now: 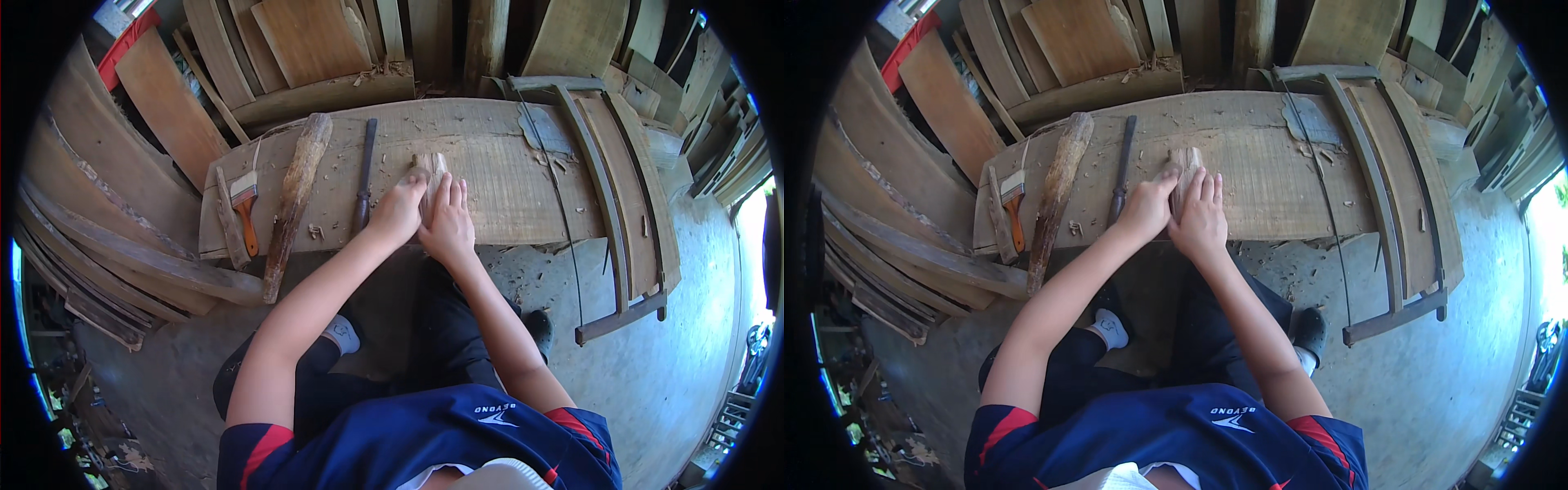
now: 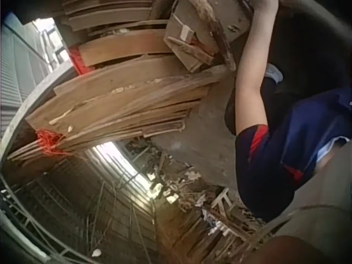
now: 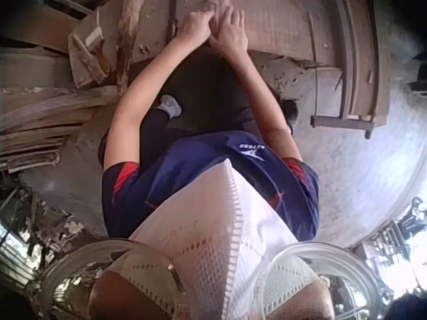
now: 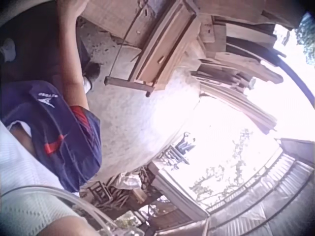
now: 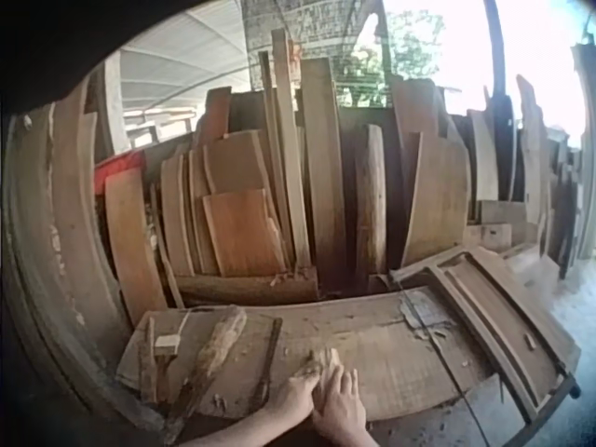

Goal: The person sands a piece of wood with sandpaper, sweeps away wood dust with a brush, carves the wood using a chisel and a wooden mallet, and then sands and brushes the wood piece again.

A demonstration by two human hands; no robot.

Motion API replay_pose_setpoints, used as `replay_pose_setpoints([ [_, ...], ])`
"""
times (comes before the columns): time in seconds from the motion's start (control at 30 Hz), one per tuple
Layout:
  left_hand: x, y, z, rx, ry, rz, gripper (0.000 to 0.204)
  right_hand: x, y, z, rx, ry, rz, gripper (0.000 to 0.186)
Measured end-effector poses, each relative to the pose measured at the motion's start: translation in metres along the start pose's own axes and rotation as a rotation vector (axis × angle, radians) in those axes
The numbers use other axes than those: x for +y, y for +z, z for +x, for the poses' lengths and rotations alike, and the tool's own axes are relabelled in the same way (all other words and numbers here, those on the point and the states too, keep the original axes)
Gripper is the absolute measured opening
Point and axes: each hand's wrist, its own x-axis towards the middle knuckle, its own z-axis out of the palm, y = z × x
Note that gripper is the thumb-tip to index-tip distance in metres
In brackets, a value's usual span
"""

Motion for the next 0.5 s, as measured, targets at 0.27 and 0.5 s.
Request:
replay_pose_setpoints([
  [0.27, -0.010, -0.002, 0.007, 0.146, -0.014, -0.047, 0.031, -0.006, -0.002, 0.004, -0.023, 0.045, 0.055, 0.090],
  [0.5, -0.014, -0.012, 0.029, 0.151, -0.054, -0.079, 0.035, -0.005, -0.007, 0.003, -0.017, -0.028, 0.054, 0.089],
])
